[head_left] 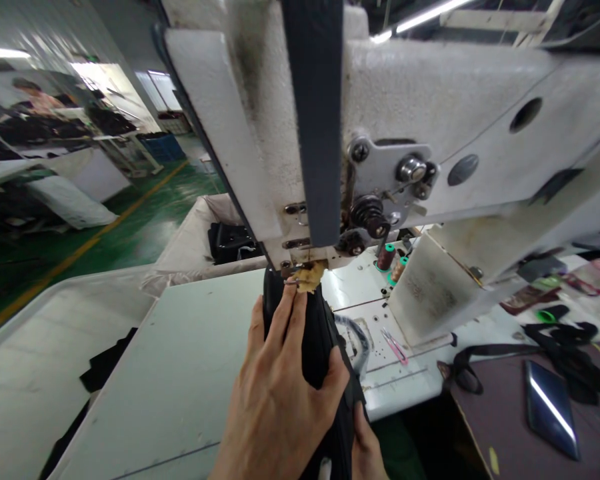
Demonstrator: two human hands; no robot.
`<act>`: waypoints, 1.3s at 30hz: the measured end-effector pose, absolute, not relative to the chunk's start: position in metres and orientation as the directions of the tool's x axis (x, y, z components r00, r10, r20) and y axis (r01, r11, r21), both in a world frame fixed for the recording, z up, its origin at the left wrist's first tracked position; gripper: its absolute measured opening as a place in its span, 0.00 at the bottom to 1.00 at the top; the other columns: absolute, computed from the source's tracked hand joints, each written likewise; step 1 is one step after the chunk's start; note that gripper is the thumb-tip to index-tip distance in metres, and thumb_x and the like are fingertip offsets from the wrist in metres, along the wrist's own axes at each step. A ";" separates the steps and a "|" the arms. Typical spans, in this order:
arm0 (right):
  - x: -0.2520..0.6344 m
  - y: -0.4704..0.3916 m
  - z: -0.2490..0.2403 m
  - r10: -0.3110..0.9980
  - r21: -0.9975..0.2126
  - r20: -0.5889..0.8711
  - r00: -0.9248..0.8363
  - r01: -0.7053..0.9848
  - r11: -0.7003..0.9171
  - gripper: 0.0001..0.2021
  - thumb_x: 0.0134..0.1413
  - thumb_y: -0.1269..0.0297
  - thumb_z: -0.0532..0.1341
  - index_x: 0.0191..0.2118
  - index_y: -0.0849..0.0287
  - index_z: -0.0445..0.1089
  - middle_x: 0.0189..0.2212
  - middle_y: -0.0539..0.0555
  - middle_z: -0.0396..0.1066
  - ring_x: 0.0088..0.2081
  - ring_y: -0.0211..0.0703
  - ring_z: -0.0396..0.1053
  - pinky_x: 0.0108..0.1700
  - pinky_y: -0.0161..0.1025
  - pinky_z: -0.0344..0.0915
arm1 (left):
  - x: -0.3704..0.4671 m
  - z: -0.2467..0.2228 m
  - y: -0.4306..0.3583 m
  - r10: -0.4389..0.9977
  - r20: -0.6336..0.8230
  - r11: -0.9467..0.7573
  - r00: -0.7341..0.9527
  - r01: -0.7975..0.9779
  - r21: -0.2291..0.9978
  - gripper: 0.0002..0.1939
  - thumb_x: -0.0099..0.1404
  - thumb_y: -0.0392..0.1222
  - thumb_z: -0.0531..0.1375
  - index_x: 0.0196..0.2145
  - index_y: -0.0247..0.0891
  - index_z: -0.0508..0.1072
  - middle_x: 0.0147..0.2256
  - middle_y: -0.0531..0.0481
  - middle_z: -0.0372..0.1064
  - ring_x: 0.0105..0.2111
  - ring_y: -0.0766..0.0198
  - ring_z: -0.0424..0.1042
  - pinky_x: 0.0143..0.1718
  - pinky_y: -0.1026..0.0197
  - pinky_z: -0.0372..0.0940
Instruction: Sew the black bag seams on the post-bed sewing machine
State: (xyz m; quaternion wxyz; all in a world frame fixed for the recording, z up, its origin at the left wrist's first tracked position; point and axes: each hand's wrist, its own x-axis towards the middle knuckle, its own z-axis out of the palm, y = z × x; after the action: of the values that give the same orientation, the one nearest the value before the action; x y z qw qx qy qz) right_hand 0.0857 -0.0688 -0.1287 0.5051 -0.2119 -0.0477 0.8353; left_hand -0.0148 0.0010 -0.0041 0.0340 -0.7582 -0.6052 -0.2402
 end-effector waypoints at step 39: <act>0.071 -0.028 -0.136 0.888 -0.117 -0.294 -0.354 -0.908 -0.401 0.18 0.49 0.48 0.71 0.41 0.55 0.81 0.56 0.53 0.74 0.64 0.55 0.63 0.67 0.54 0.57 | -0.007 0.014 0.050 0.936 0.337 -0.175 0.102 0.966 0.192 0.18 0.65 0.48 0.56 0.47 0.38 0.75 0.51 0.42 0.73 0.64 0.34 0.58 0.51 0.42 0.73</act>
State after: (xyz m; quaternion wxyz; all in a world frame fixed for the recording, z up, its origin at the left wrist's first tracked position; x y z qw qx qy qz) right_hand 0.0705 -0.0277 -0.1355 0.5461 -0.1568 0.0331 0.8222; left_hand -0.0068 0.0504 0.0143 0.0386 -0.7414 -0.6413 -0.1940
